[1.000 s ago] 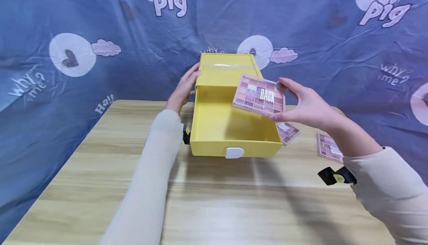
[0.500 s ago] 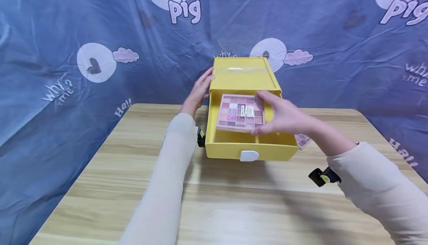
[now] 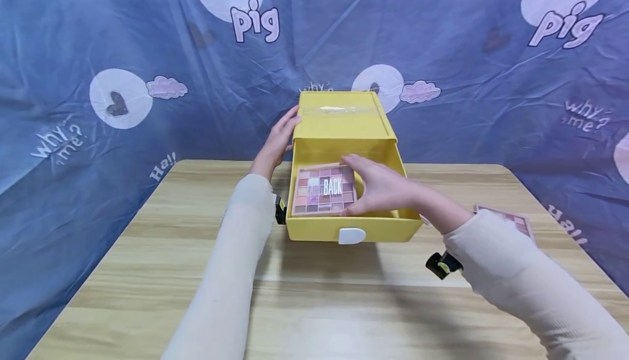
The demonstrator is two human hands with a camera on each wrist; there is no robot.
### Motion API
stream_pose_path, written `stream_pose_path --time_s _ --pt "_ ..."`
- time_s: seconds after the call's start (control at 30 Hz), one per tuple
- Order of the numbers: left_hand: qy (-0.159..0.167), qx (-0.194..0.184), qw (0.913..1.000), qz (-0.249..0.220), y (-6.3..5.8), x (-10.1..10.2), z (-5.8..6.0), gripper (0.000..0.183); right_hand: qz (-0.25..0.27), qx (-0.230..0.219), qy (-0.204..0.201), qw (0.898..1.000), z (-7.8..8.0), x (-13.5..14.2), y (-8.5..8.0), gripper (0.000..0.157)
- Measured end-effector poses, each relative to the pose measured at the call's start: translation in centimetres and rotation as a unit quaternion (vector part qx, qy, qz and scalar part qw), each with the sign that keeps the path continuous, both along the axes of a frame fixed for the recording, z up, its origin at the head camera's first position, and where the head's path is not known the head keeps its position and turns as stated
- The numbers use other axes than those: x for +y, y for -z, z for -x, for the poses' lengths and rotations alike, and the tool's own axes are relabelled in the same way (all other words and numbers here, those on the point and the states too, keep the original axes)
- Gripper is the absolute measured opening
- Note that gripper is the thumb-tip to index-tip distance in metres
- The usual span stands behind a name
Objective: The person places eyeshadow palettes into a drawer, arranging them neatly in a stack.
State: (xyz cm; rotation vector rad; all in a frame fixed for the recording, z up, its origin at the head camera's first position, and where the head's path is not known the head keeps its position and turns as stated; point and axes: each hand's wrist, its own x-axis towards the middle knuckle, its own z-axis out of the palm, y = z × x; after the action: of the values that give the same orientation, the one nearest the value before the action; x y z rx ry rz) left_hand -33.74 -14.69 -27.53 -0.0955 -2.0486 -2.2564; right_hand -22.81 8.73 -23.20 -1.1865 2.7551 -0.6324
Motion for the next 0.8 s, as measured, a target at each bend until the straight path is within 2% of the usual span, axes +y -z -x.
stream_pose_path --time_s 0.23,0.8 --pt "-0.001 0.000 1.0000 0.006 -0.17 0.07 -0.04 0.046 -0.020 0.007 -0.007 1.000 -0.11 -0.38 0.38 0.096" --pt "0.000 -0.007 1.0000 -0.001 -0.04 0.11 -0.12 0.048 -0.060 0.012 -0.024 0.998 -0.05 -0.78 0.90 0.098"
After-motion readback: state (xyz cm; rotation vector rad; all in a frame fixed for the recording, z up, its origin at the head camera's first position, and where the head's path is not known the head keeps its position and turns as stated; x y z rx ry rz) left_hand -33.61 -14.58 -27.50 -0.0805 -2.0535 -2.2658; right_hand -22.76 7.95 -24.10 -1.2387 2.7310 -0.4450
